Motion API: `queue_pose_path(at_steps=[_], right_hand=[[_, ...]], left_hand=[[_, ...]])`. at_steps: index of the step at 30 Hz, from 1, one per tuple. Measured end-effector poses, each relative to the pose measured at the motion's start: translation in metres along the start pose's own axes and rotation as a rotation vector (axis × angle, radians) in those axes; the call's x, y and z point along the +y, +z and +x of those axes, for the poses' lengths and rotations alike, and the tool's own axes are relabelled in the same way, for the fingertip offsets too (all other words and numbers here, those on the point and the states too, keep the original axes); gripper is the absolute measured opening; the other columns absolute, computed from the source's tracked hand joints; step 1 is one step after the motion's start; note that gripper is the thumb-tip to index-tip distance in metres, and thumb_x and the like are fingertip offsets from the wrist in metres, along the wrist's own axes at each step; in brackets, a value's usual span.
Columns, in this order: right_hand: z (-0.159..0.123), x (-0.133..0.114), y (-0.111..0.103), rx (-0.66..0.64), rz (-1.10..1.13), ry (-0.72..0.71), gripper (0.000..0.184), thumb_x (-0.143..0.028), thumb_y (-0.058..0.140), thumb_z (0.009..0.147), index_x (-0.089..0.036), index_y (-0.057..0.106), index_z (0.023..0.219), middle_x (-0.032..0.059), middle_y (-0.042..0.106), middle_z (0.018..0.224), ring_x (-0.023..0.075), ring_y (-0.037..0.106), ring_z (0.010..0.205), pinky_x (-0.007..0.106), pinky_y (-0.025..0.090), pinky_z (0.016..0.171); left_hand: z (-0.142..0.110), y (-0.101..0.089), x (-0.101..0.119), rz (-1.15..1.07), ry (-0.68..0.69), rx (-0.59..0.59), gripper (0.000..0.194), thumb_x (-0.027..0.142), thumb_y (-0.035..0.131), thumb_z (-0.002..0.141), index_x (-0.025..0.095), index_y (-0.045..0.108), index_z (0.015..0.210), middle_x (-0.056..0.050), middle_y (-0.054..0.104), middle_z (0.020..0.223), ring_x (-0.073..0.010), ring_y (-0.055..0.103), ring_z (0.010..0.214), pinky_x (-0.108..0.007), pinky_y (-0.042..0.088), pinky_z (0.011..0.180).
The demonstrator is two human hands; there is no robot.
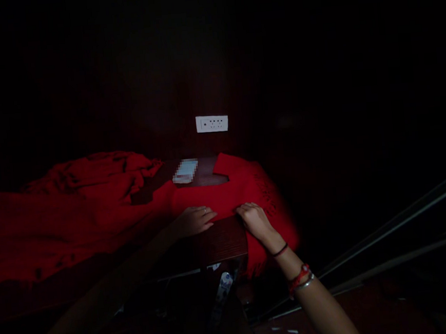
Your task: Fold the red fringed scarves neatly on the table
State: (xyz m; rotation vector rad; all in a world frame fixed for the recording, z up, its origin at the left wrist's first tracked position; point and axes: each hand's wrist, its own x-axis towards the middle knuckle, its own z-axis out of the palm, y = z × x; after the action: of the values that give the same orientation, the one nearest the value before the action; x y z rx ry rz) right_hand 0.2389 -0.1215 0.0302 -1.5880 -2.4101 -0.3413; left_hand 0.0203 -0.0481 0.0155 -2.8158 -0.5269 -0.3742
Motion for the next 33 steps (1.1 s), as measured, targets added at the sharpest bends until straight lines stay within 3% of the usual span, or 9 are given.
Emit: queue_pose_path(at_steps=[3,7,16,24,27,30,33], right_hand=[[-0.001,-0.001,0.000,0.009,-0.018,0.011,0.019,-0.012,0.042,0.078,-0.015,0.058,0.087,0.0049,0.061,0.080,0.0148,0.053,0.076,0.026,0.038,0.071],[-0.007,-0.002,0.005,-0.001,-0.028,-0.046,0.018,-0.013,0.041,0.080,-0.015,0.059,0.082,0.0049,0.060,0.078,0.0141,0.053,0.073,0.025,0.039,0.069],[-0.014,0.001,0.008,0.050,0.008,-0.026,0.021,-0.012,0.038,0.080,-0.015,0.058,0.085,0.0064,0.059,0.080,0.0150,0.053,0.076,0.025,0.042,0.068],[-0.014,0.007,-0.006,-0.073,0.212,-0.057,0.022,-0.009,0.038,0.078,-0.015,0.059,0.084,0.0060,0.060,0.088,0.0135,0.053,0.086,0.026,0.042,0.078],[-0.005,0.016,-0.013,-0.024,0.287,-0.019,0.025,-0.011,0.037,0.079,-0.015,0.058,0.091,0.0059,0.059,0.097,0.0128,0.051,0.092,0.026,0.040,0.083],[0.011,0.023,-0.008,0.063,0.223,0.108,0.030,-0.021,0.036,0.082,-0.014,0.053,0.106,0.0092,0.053,0.109,0.0157,0.046,0.102,0.031,0.035,0.089],[0.022,0.026,0.011,-0.016,0.091,0.205,0.047,-0.039,0.038,0.080,-0.016,0.040,0.121,0.0113,0.036,0.127,0.0236,0.029,0.118,0.042,0.028,0.093]], left_hand=[[0.003,0.001,0.002,0.061,0.013,0.005,0.016,0.020,0.036,0.084,0.019,0.052,0.086,-0.001,0.055,0.085,-0.0134,0.051,0.077,-0.023,0.036,0.061],[0.002,0.001,0.003,0.053,0.047,0.025,0.015,0.020,0.038,0.084,0.019,0.051,0.077,-0.001,0.052,0.080,-0.0130,0.048,0.074,-0.023,0.033,0.057],[0.004,-0.002,0.006,-0.024,0.051,-0.015,0.018,0.019,0.037,0.083,0.019,0.054,0.077,-0.002,0.050,0.081,-0.0135,0.045,0.075,-0.024,0.035,0.064],[-0.003,-0.015,-0.002,-0.481,0.058,-0.072,0.018,0.019,0.041,0.080,0.018,0.055,0.091,-0.001,0.053,0.093,-0.0112,0.048,0.088,-0.021,0.035,0.080],[0.011,-0.016,-0.012,-0.554,0.066,-0.111,0.021,0.021,0.036,0.084,0.018,0.056,0.088,-0.001,0.057,0.088,-0.0097,0.050,0.084,-0.020,0.036,0.079],[0.032,-0.007,-0.019,-0.435,-0.116,-0.041,0.027,0.022,0.030,0.086,0.017,0.055,0.093,-0.002,0.058,0.092,-0.0113,0.050,0.088,-0.023,0.036,0.081],[0.043,0.012,-0.015,-0.219,-0.398,0.004,0.034,0.033,0.031,0.085,0.016,0.047,0.111,-0.009,0.049,0.113,-0.0191,0.043,0.104,-0.034,0.032,0.087]])
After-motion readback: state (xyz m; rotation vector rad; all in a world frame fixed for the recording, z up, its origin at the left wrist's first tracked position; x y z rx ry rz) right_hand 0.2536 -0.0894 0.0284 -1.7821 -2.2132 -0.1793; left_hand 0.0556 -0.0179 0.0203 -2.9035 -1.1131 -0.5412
